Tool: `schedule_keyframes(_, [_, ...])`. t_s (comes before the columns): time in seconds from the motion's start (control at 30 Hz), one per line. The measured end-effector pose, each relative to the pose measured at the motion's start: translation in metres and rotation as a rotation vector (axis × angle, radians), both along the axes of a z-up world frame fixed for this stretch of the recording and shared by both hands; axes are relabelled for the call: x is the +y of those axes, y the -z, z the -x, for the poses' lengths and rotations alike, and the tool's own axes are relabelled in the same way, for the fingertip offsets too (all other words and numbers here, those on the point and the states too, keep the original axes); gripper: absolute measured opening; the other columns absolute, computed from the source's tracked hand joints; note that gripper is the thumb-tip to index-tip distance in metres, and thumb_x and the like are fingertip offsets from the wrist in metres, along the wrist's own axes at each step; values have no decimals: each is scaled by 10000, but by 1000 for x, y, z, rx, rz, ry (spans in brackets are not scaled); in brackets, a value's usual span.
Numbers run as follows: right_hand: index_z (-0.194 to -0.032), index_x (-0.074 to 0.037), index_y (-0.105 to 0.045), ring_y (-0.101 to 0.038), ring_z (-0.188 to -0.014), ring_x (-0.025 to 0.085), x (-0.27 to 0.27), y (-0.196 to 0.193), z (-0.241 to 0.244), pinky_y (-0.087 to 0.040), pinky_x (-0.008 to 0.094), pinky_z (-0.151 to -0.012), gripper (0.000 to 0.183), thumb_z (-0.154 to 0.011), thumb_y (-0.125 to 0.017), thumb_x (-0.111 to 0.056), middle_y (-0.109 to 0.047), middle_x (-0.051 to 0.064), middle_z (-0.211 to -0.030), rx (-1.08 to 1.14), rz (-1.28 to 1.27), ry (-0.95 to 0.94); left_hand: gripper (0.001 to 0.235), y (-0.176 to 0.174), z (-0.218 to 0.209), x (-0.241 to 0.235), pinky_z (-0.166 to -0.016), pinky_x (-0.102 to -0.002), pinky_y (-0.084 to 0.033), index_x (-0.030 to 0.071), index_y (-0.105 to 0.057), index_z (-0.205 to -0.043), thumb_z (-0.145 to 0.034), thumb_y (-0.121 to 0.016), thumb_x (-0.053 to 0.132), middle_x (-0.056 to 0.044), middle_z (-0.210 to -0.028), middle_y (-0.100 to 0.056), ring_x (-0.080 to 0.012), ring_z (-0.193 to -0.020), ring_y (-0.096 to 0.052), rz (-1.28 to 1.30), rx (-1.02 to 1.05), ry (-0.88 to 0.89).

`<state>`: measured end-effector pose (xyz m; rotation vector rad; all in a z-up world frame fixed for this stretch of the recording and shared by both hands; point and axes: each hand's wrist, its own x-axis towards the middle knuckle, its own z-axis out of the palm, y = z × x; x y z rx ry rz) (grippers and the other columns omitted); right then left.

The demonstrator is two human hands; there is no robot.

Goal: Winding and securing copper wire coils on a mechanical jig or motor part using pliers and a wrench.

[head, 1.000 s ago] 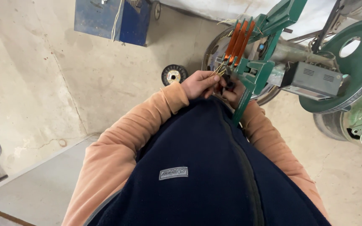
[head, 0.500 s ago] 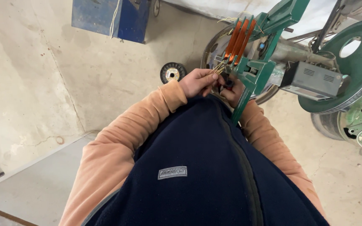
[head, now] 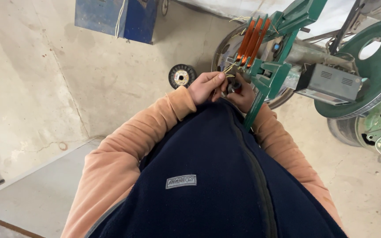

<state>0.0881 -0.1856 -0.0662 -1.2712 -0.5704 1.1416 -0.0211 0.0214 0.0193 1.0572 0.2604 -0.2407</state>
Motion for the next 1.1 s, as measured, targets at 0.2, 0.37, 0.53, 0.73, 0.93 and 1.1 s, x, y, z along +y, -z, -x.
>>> schedule_keyframes(0.2, [-1595,4,-325,-467,-1459,230,14,-39,-7,-334,339,-1243,796,-847,-583,92,-507,142,-1524,-102,-66,-51,458,1,1,-1,-546,-250,-428,65,-557,-861,-1125,-416,412,-22,-625,-536,-105,-527,-513,118,6,-36])
schedule_keyframes(0.37, [-1590,2,-311,-404,-1513,217,17,-41,-6,-297,348,-1270,798,-840,-554,122,-434,138,-1602,-20,-134,-51,447,-1,1,-1,-552,-255,-427,62,-561,-865,-1126,-430,400,-27,-644,-535,-109,-538,-513,149,17,-32])
schedule_keyframes(0.53, [-1566,-19,-344,-508,-1401,209,20,-45,-6,-415,341,-1179,755,-859,-576,107,-502,124,-1521,-59,-103,-25,448,3,1,0,-544,-253,-424,58,-567,-859,-1122,-430,395,-33,-632,-546,-108,-529,-514,133,40,-21])
schedule_keyframes(0.73, [-1315,-9,-588,-645,-969,149,21,-51,-5,-530,283,-906,372,-947,-628,28,-668,65,-1056,-309,63,-6,417,4,-1,-2,-546,-261,-424,53,-582,-882,-1111,-448,375,-23,-726,-568,-109,-553,-519,143,29,-43])
schedule_keyframes(0.93, [-1322,-4,-540,-629,-1093,149,18,-30,4,-510,297,-989,382,-955,-646,-10,-666,73,-1146,-124,-5,-43,439,22,15,4,-562,-239,-418,63,-598,-887,-1140,-443,386,-28,-665,-572,-98,-552,-517,97,14,-3])
schedule_keyframes(1.1, [-1478,-5,-464,-616,-1200,207,-23,12,9,-469,342,-1064,682,-825,-659,-22,-651,104,-1268,-301,171,-86,356,-18,26,3,-645,-281,-509,58,-661,-974,-1103,-493,345,-27,-788,-643,-133,-674,-605,-226,-89,113])
